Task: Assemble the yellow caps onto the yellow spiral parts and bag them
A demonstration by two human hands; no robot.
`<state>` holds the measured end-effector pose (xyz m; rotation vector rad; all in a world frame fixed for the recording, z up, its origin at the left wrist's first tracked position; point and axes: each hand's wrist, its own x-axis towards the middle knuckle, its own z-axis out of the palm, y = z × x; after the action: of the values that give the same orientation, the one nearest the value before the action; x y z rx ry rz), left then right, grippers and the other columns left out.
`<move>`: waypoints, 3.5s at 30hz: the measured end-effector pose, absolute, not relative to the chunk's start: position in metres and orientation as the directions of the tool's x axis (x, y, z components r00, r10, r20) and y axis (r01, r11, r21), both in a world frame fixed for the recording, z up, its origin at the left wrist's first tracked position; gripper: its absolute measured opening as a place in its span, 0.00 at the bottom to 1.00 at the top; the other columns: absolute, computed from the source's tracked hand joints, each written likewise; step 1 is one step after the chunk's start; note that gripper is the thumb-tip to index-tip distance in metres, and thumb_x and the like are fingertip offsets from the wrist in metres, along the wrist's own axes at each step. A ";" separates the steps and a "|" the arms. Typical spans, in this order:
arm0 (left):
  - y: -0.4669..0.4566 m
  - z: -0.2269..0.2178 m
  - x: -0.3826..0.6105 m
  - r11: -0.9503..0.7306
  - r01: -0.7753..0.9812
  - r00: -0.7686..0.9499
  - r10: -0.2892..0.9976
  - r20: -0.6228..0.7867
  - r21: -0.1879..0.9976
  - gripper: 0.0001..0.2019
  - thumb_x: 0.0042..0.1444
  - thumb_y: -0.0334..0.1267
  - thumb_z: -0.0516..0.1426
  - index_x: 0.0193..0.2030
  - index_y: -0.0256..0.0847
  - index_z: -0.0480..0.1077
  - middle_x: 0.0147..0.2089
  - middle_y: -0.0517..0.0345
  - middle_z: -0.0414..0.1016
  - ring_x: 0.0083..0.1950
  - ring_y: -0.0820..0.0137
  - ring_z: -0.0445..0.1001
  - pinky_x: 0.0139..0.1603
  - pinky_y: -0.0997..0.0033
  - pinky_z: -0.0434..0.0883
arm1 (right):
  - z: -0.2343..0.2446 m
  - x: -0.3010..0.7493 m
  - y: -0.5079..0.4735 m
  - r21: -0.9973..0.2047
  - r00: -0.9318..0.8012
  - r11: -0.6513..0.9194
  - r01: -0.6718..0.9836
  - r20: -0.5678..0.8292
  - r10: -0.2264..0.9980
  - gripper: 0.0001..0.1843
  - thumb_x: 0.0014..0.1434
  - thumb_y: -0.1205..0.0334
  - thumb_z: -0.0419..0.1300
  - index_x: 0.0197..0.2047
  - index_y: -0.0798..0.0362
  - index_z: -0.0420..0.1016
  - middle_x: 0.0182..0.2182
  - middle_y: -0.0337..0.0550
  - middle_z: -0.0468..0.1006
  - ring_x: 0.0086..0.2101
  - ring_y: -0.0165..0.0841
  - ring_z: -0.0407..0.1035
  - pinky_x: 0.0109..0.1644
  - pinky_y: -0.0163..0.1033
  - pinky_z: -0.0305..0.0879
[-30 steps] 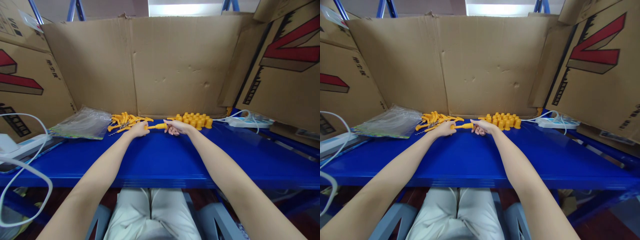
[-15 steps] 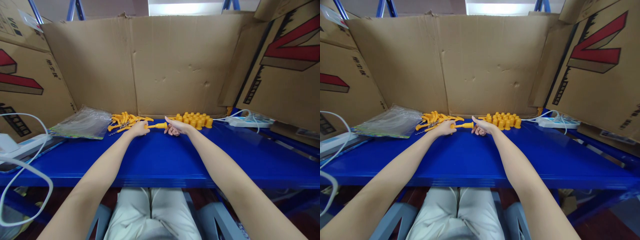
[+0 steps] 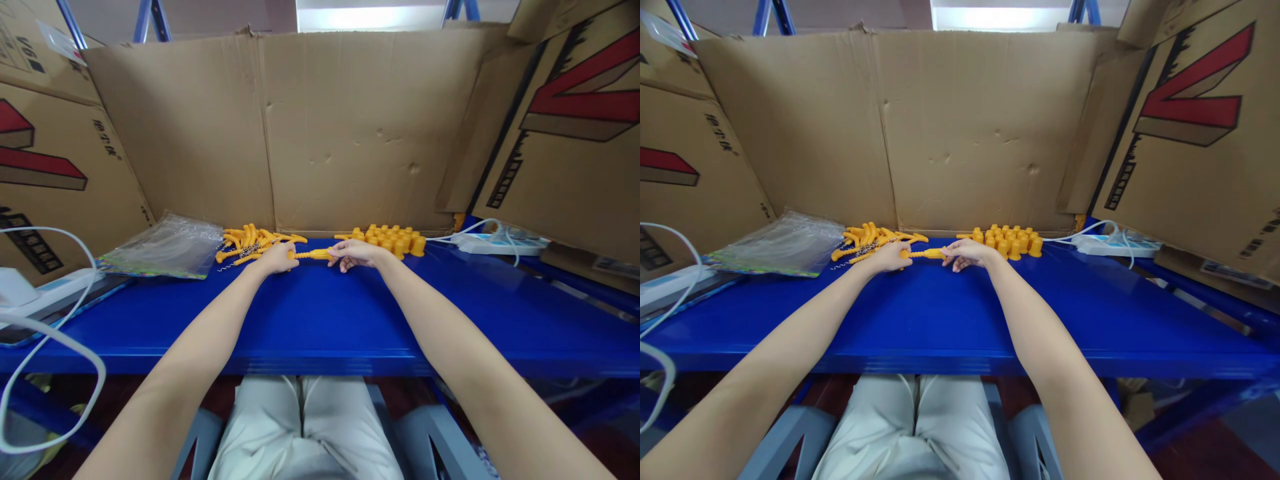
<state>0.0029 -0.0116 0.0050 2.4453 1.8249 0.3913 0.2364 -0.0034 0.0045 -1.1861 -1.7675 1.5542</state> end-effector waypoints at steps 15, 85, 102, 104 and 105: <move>-0.011 0.006 0.001 -0.324 0.925 0.292 0.941 0.174 0.198 0.09 0.45 0.41 0.55 0.33 0.40 0.67 0.27 0.58 0.74 0.31 0.68 0.72 0.30 0.73 0.63 | 0.007 0.232 -0.005 -0.921 -0.463 0.051 0.386 -0.145 0.874 0.16 0.57 0.52 0.60 0.41 0.55 0.65 0.35 0.46 0.78 0.20 0.26 0.70 0.23 0.32 0.67; -0.008 0.003 -0.003 -0.317 0.940 0.293 0.939 0.180 0.124 0.13 0.43 0.44 0.56 0.34 0.41 0.68 0.30 0.56 0.75 0.32 0.66 0.72 0.29 0.71 0.61 | 0.002 0.221 0.003 -0.545 -0.490 0.514 0.662 0.204 0.848 0.21 0.44 0.67 0.67 0.44 0.61 0.74 0.36 0.47 0.78 0.37 0.33 0.72 0.43 0.37 0.67; -0.005 0.003 -0.007 -0.307 0.938 0.279 0.944 0.175 0.161 0.11 0.42 0.42 0.57 0.33 0.41 0.67 0.28 0.59 0.74 0.32 0.67 0.72 0.30 0.72 0.61 | -0.008 0.219 0.008 -0.499 -0.485 0.537 0.680 0.243 0.840 0.31 0.42 0.66 0.69 0.50 0.55 0.65 0.40 0.45 0.75 0.37 0.32 0.71 0.44 0.39 0.67; -0.005 0.003 -0.008 -0.299 0.941 0.273 0.947 0.170 0.158 0.12 0.42 0.42 0.57 0.34 0.41 0.67 0.27 0.60 0.73 0.30 0.67 0.71 0.29 0.72 0.60 | -0.010 0.218 0.008 -0.476 -0.476 0.550 0.686 0.279 0.834 0.27 0.42 0.66 0.69 0.46 0.55 0.66 0.39 0.44 0.76 0.37 0.32 0.71 0.43 0.39 0.66; -0.005 0.003 -0.008 -0.297 0.942 0.271 0.948 0.169 0.156 0.12 0.42 0.42 0.57 0.34 0.41 0.66 0.27 0.60 0.73 0.30 0.68 0.71 0.29 0.72 0.60 | -0.010 0.217 0.009 -0.467 -0.476 0.558 0.686 0.293 0.829 0.25 0.42 0.66 0.69 0.44 0.55 0.66 0.38 0.43 0.76 0.36 0.32 0.71 0.43 0.38 0.66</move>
<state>-0.0081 -0.0054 0.0028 2.4854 1.8477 0.3592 0.2168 0.0087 -0.0101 -1.2182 -2.3066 0.3929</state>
